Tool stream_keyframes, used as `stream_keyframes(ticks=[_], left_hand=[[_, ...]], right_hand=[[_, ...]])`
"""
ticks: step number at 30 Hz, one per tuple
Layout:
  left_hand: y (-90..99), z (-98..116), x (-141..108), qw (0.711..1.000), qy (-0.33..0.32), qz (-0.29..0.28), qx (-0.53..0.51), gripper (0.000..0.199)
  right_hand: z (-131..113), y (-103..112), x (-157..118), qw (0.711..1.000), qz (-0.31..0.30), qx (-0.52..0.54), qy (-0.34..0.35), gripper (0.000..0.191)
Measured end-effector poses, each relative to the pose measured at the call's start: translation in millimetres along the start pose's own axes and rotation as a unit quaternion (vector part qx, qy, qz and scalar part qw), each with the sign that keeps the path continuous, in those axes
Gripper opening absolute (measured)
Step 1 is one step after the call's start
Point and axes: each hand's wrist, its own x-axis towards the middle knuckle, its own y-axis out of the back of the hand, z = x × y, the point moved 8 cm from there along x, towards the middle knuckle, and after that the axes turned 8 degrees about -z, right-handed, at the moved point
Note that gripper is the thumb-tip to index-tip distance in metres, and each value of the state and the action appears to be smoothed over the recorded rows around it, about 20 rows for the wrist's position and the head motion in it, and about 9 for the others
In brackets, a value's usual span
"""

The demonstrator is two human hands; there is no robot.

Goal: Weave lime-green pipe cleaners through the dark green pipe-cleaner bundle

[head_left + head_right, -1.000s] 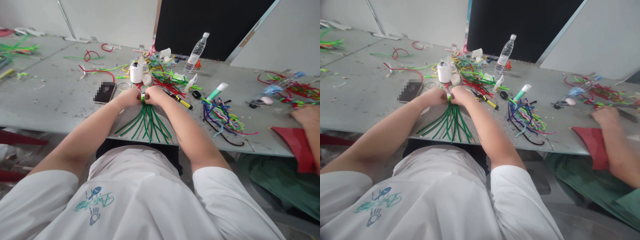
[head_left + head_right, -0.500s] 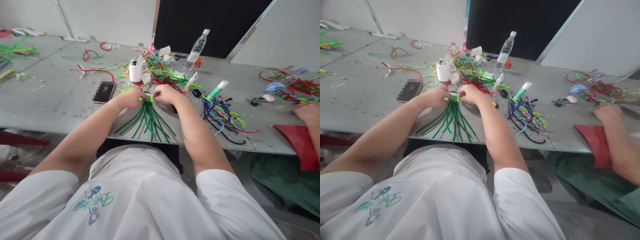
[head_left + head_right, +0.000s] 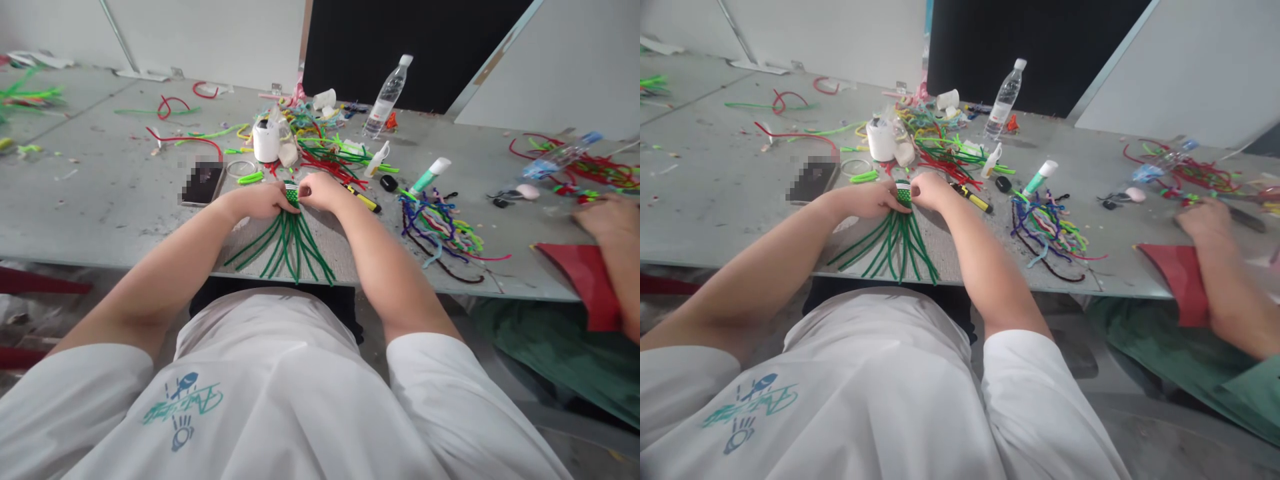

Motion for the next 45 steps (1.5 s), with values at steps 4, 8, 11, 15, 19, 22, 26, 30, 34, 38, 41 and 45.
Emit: stream_keyframes(ticks=[4,8,11,15,19,22,26,30,34,38,41,45], left_hand=[[9.0,-14,-4,1.000,0.022,0.017,-0.008,0.051],[13.2,-23,-6,0.999,0.043,0.015,-0.022,0.049],[10.5,-21,-5,0.998,0.038,-0.013,-0.040,0.041],[10.3,-14,-6,0.998,0.035,-0.025,-0.052,0.035],[12.9,-9,-7,0.997,0.050,-0.009,-0.053,0.032],[14.4,-7,-7,0.996,0.078,-0.002,-0.052,0.024],[14.8,-7,-10,0.990,0.126,-0.011,-0.063,0.021],[16.1,-10,-14,0.983,0.169,-0.013,-0.070,0.020],[16.5,-7,-16,0.980,0.181,-0.011,-0.083,0.015],[12.0,1,-15,0.980,0.168,-0.032,-0.101,0.019],[8.4,2,-13,0.980,0.161,-0.045,-0.107,0.015],[7.6,-8,-14,0.981,0.162,-0.049,-0.090,0.028]], right_hand=[[-2,0,-8,1.000,0.003,-0.004,-0.022,0.026],[-6,-7,-8,0.999,-0.009,-0.003,-0.037,0.021],[-10,-11,-8,0.999,-0.022,-0.003,-0.048,0.018],[-13,-11,-14,0.997,-0.039,0.000,-0.064,0.020],[-16,-9,-20,0.996,-0.058,0.003,-0.073,0.019],[-17,-9,-23,0.994,-0.068,0.001,-0.080,0.020],[-19,-9,-23,0.993,-0.075,-0.005,-0.087,0.021],[-21,-8,-25,0.994,-0.073,-0.003,-0.083,0.023],[-21,-7,-26,0.994,-0.065,-0.003,-0.086,0.022],[-21,-7,-28,0.995,-0.057,0.000,-0.086,0.022],[-21,-6,-29,0.995,-0.057,0.004,-0.087,0.024],[-23,-6,-30,0.995,-0.060,0.008,-0.081,0.019]])
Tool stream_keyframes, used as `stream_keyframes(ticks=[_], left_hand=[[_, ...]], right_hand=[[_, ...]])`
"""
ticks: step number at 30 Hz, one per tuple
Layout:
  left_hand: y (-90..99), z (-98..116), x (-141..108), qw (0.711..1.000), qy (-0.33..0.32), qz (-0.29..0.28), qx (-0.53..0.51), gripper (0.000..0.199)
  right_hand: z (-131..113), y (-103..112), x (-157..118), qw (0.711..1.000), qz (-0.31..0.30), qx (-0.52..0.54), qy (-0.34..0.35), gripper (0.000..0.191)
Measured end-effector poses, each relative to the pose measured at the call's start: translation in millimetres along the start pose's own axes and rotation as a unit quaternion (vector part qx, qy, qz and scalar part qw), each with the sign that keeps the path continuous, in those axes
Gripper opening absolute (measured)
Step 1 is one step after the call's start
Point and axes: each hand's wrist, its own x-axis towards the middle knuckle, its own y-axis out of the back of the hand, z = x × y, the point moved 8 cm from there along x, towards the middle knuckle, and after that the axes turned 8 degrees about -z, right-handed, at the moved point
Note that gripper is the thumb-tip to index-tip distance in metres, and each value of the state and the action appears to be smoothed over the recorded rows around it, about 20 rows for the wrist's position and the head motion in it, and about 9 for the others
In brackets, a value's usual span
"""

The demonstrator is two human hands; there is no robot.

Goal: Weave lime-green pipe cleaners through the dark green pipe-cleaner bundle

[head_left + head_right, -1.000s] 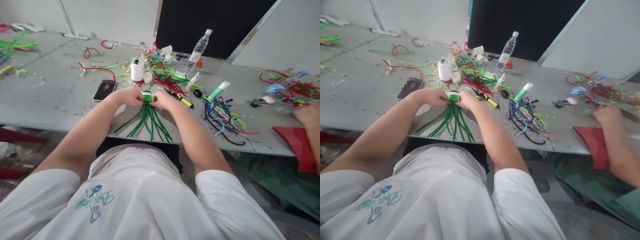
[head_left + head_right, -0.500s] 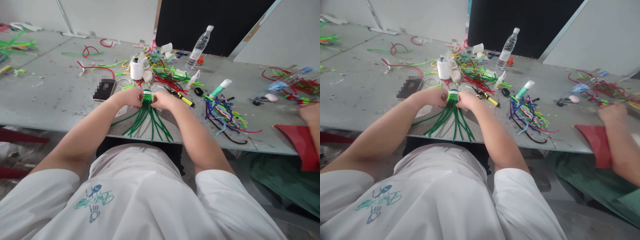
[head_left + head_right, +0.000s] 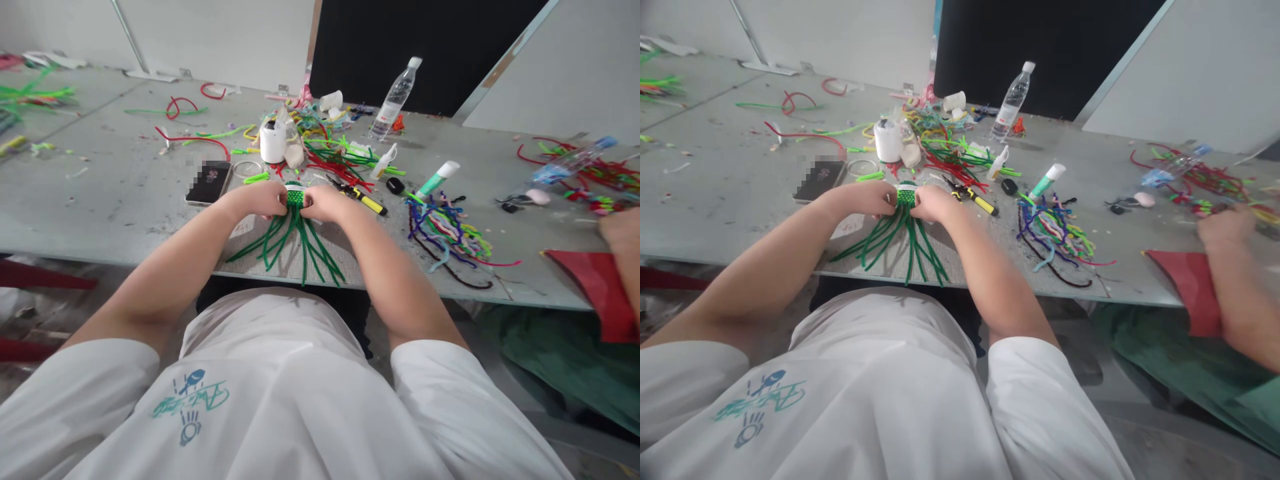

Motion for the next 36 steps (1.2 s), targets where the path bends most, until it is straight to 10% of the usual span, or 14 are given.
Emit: stream_keyframes(ticks=[36], left_hand=[[5.2,25,-6,0.980,-0.188,0.017,0.054,0.031]], right_hand=[[3,8,6,0.996,0.066,0.037,0.053,0.029]])
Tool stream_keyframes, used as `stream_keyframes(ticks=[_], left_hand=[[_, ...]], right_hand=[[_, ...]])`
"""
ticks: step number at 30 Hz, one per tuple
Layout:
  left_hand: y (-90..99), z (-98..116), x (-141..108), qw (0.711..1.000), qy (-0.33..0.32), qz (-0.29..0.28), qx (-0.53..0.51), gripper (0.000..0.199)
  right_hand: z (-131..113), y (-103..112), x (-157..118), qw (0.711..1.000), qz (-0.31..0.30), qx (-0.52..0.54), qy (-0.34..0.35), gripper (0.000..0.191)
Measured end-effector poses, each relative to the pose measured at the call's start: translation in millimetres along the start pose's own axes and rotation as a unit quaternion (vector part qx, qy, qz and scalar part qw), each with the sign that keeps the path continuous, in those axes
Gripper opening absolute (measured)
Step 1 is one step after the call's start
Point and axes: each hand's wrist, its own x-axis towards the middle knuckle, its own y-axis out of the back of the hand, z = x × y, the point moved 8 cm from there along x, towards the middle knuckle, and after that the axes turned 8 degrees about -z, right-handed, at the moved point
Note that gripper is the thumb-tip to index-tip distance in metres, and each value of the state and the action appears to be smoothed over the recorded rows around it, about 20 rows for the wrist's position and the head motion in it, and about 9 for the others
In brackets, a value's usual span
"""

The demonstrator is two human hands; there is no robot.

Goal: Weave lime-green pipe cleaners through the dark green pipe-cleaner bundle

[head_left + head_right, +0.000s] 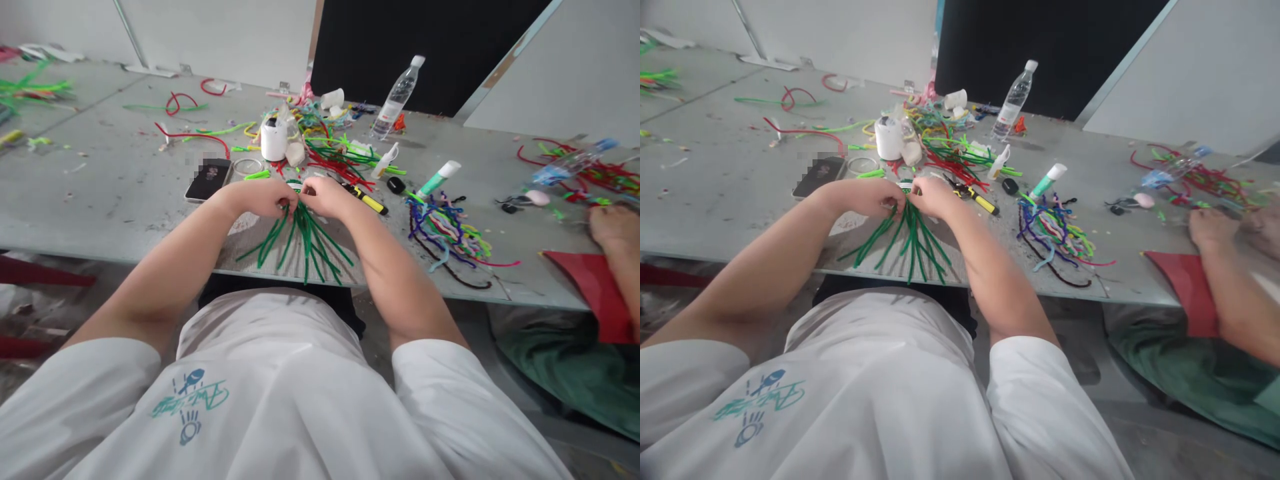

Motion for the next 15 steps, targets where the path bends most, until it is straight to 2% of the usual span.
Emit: stream_keyframes(ticks=[3,6,10,15], left_hand=[[1.4,-3,0,1.000,0.026,0.006,0.004,0.027],[1.3,-7,1,0.999,0.050,0.003,0.007,0.034],[0.4,-10,0,0.997,0.079,-0.003,0.012,0.038],[-0.4,-9,-1,0.994,0.105,0.001,0.006,0.044]], right_hand=[[-8,-2,0,0.999,-0.010,0.028,0.045,0.032],[-13,-9,0,0.995,-0.048,0.037,0.075,0.036],[-13,-12,0,0.996,-0.069,0.018,0.061,0.034],[-11,-12,-1,0.997,-0.070,-0.005,0.014,0.015]])
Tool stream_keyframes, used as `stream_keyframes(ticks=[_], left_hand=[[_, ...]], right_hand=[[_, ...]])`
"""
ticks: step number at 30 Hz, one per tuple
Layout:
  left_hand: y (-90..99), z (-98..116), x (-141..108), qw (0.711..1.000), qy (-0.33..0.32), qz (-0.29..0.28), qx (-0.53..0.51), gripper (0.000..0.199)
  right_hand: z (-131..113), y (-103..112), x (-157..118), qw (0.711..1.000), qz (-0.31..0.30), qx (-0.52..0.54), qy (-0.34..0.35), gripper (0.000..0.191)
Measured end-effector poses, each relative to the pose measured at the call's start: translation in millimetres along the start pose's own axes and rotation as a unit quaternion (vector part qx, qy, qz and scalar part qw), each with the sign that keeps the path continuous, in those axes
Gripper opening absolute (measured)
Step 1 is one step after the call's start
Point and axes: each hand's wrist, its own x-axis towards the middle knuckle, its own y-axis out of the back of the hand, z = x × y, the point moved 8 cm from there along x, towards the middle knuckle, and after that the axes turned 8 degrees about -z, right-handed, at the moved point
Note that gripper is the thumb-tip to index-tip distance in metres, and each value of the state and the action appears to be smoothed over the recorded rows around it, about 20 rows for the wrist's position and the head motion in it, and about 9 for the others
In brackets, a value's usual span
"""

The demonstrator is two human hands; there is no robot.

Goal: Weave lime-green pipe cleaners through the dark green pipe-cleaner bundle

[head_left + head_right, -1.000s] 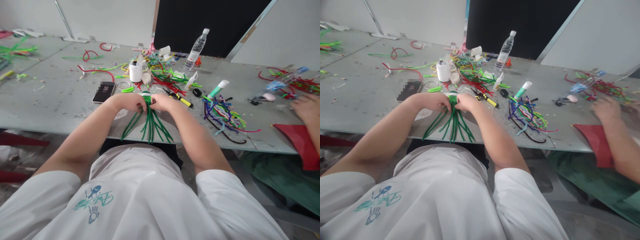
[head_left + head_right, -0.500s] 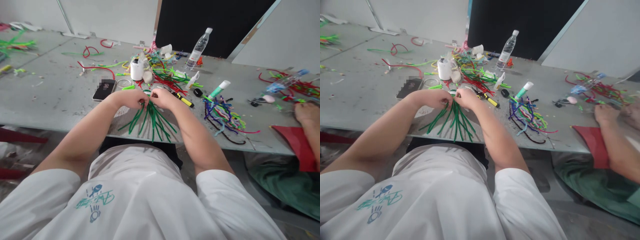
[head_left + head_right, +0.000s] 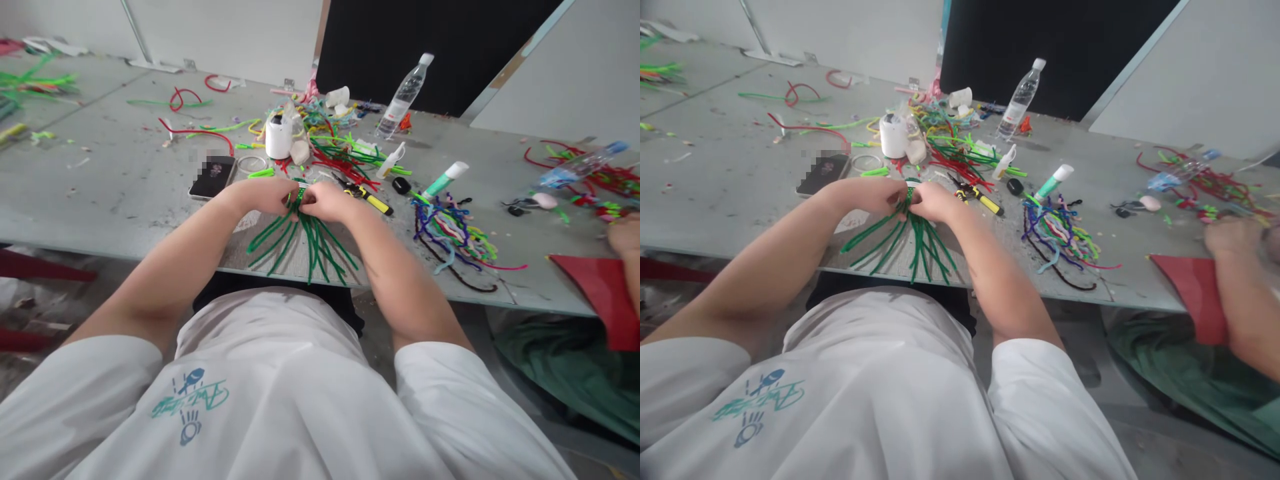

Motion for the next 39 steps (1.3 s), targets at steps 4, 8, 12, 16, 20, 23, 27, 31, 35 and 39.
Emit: stream_keyframes(ticks=[4,8,12,16,20,23,27,31,35,39], left_hand=[[-1.5,0,1,1.000,0.016,-0.003,-0.002,0.042],[-5.6,-1,3,1.000,0.024,-0.018,0.005,0.036],[-9.0,-1,3,0.999,0.026,-0.030,0.012,0.032],[-10.8,1,4,0.999,0.022,-0.036,0.011,0.029],[-12.3,2,6,0.999,0.019,-0.040,0.013,0.023],[-13.5,2,7,0.999,0.020,-0.044,0.016,0.023],[-13.4,2,6,0.999,0.022,-0.043,0.015,0.028],[-12.9,2,5,0.999,0.020,-0.038,0.005,0.036],[-13.6,1,5,0.999,0.016,-0.031,0.003,0.036],[-12.9,0,5,1.000,0.006,-0.016,0.001,0.051]], right_hand=[[2,-1,0,1.000,0.010,0.000,-0.027,0.012],[1,-5,2,0.999,0.019,0.004,-0.037,0.011],[-3,-7,3,0.999,0.029,0.007,-0.027,0.014],[-6,-5,1,0.999,0.033,0.007,-0.007,0.027],[-6,-5,-1,1.000,0.012,0.000,-0.020,0.020],[-7,-6,-3,0.999,-0.012,-0.006,-0.037,0.011],[-10,-7,-10,0.998,-0.038,-0.015,-0.053,0.013],[-13,-9,-21,0.993,-0.080,-0.049,-0.067,0.019],[-17,-7,-30,0.989,-0.104,-0.069,-0.078,0.024],[-18,-3,-37,0.984,-0.118,-0.088,-0.102,0.038]])
